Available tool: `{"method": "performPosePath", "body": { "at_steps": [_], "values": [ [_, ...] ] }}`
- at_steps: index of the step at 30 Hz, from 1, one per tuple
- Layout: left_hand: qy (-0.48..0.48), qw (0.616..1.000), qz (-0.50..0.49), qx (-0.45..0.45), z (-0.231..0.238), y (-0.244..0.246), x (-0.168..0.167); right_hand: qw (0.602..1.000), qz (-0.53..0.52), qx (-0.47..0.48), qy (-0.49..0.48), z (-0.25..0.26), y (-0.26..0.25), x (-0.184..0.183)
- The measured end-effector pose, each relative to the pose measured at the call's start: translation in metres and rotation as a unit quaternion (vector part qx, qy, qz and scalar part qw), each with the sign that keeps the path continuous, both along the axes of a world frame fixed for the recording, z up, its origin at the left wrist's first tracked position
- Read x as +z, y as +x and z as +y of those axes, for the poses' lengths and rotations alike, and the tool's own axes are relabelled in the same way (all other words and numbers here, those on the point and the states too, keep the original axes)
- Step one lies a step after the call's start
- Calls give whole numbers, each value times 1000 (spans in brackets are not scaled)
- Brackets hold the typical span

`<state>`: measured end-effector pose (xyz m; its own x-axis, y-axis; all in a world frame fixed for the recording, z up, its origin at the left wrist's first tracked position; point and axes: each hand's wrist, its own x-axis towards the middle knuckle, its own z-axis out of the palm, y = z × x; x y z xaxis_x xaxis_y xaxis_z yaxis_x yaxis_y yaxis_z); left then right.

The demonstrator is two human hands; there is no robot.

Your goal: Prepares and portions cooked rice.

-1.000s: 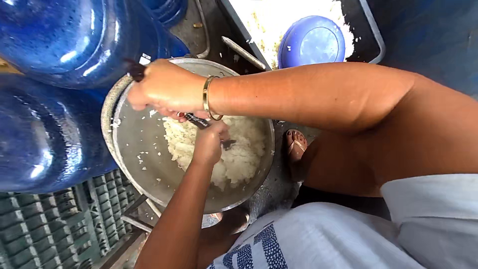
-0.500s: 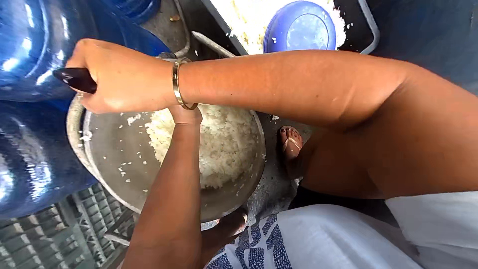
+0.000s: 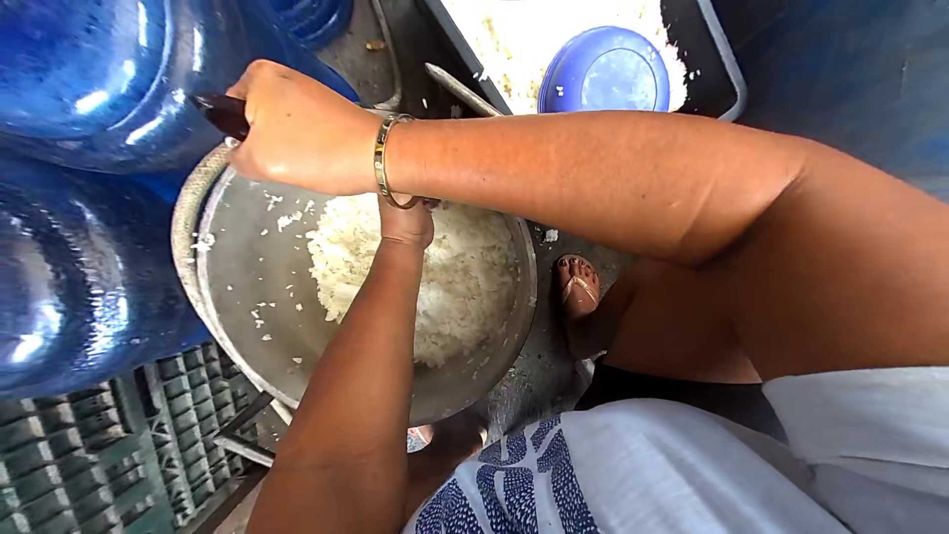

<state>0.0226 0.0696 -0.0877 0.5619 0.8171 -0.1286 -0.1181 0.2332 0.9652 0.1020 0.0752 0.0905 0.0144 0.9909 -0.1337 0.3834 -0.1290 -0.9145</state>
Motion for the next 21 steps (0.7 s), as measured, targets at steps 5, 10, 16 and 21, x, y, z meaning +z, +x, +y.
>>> {"method": "performPosePath", "body": {
  "at_steps": [5, 10, 16, 21],
  "values": [
    [-71, 995, 37, -55, -22, 8, 5, 997, 6, -51, -54, -10, 11, -9],
    [-51, 991, 72, -99, -39, -8, 11, 991, 57, -96, -80, -38, 8, -8],
    [-82, 974, 166, -127, -51, -34, 37, 969, 137, -169, -114, -52, -9, -7],
    [-36, 952, 234, -194, -60, -69, 61, 950, 216, -200, -100, -71, -34, -11]
  ]
}}
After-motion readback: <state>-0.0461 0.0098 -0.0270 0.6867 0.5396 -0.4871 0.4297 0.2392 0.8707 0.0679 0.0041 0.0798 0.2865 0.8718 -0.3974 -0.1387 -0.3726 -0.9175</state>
